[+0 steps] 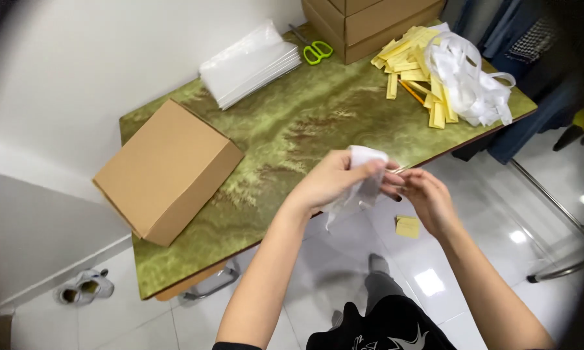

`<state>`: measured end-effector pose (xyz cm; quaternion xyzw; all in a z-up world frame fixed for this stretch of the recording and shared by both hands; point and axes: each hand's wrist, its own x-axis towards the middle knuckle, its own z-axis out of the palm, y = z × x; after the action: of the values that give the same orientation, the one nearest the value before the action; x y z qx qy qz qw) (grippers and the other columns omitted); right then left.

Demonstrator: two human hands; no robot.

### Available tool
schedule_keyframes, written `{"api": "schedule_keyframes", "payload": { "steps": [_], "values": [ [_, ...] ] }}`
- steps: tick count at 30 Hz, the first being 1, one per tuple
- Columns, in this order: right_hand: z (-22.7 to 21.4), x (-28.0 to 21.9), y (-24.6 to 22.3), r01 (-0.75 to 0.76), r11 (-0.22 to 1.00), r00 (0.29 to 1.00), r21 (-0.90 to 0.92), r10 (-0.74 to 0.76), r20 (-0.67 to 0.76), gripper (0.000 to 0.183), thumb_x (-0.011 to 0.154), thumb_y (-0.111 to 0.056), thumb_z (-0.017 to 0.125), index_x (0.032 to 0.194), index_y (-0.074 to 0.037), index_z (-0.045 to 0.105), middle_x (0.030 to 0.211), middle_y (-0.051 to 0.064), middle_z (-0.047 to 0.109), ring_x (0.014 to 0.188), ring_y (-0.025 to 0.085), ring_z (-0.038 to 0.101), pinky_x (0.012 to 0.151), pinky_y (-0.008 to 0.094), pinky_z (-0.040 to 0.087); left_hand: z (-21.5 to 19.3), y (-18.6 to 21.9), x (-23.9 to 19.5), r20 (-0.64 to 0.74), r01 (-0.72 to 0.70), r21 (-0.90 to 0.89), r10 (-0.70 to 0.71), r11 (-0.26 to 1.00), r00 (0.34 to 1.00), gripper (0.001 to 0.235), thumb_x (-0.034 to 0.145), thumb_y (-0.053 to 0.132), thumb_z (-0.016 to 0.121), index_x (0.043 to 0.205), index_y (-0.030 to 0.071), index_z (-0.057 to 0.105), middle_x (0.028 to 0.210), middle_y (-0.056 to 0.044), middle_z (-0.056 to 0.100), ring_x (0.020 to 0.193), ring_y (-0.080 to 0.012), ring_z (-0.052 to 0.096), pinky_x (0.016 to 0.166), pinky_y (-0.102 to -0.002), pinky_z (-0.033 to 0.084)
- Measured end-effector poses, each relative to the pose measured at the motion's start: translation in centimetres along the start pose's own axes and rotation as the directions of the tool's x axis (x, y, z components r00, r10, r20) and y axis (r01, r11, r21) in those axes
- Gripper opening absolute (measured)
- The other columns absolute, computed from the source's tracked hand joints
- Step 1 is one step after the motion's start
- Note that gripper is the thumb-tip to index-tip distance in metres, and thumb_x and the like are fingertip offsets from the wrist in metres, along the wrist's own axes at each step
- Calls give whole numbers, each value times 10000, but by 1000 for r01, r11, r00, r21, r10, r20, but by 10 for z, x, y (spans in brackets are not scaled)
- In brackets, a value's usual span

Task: The person packs a black garment into a plastic bag and places it inside a cardboard box. They then tie a white ribbon around the box and stack it with other boxes. Later, they remove the garment from the bag, hang it on a hanger, and place it on a clothing rack. Finally, they pack another item into a plastic bag and place it in a box.

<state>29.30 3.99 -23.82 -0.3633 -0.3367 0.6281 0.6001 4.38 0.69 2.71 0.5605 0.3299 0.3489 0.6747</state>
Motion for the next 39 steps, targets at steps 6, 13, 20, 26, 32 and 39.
{"api": "schedule_keyframes", "payload": {
  "steps": [6,13,20,26,32,39],
  "values": [
    [41,70,-78,-294,954,935,50,277,221,993,993,-836,205,1517,-59,531,1282,328,671,1009,414,729,941,614,577,5,-35,128,546,126,126,-175,984,819,303,1042,358,704,1066,60,752,928,-150,825,698,-142,782,525,-249,627],
    [-34,159,-106,-331,923,829,198,185,527,664,1043,-602,354,1461,-145,593,849,177,563,671,316,642,930,638,580,-31,-12,308,533,71,276,-214,959,819,303,960,343,756,913,45,790,665,-154,768,311,-70,498,239,-186,387],
    [-148,229,-154,-295,948,945,-117,308,111,191,913,-52,751,913,113,653,512,101,485,307,280,577,561,622,656,-73,-90,501,497,115,334,-279,935,822,291,898,268,882,1106,91,782,1055,-3,775,973,-72,700,874,-265,611],
    [-166,308,-199,-361,825,914,-434,221,-340,219,875,-77,848,1043,32,760,662,145,672,524,252,667,636,481,629,-79,-167,620,270,64,449,-203,891,941,331,851,286,862,1108,98,770,1129,-71,749,1046,-195,743,910,-361,626],
    [-211,387,-145,-358,408,928,-840,58,-368,594,801,-363,916,1311,-100,765,1146,166,813,1094,338,764,985,472,576,-117,-250,667,-87,176,623,-156,762,984,605,846,434,839,1388,219,677,1332,-153,716,1335,-326,647,1126,-462,515],
    [-230,426,-102,-129,162,945,-978,-280,-171,375,993,-402,820,1291,-174,803,1065,122,778,978,343,767,894,428,613,-204,-262,559,-316,170,150,-115,974,942,426,978,223,778,1379,102,700,1236,-235,710,853,-218,756,773,-335,635]
  ]
}}
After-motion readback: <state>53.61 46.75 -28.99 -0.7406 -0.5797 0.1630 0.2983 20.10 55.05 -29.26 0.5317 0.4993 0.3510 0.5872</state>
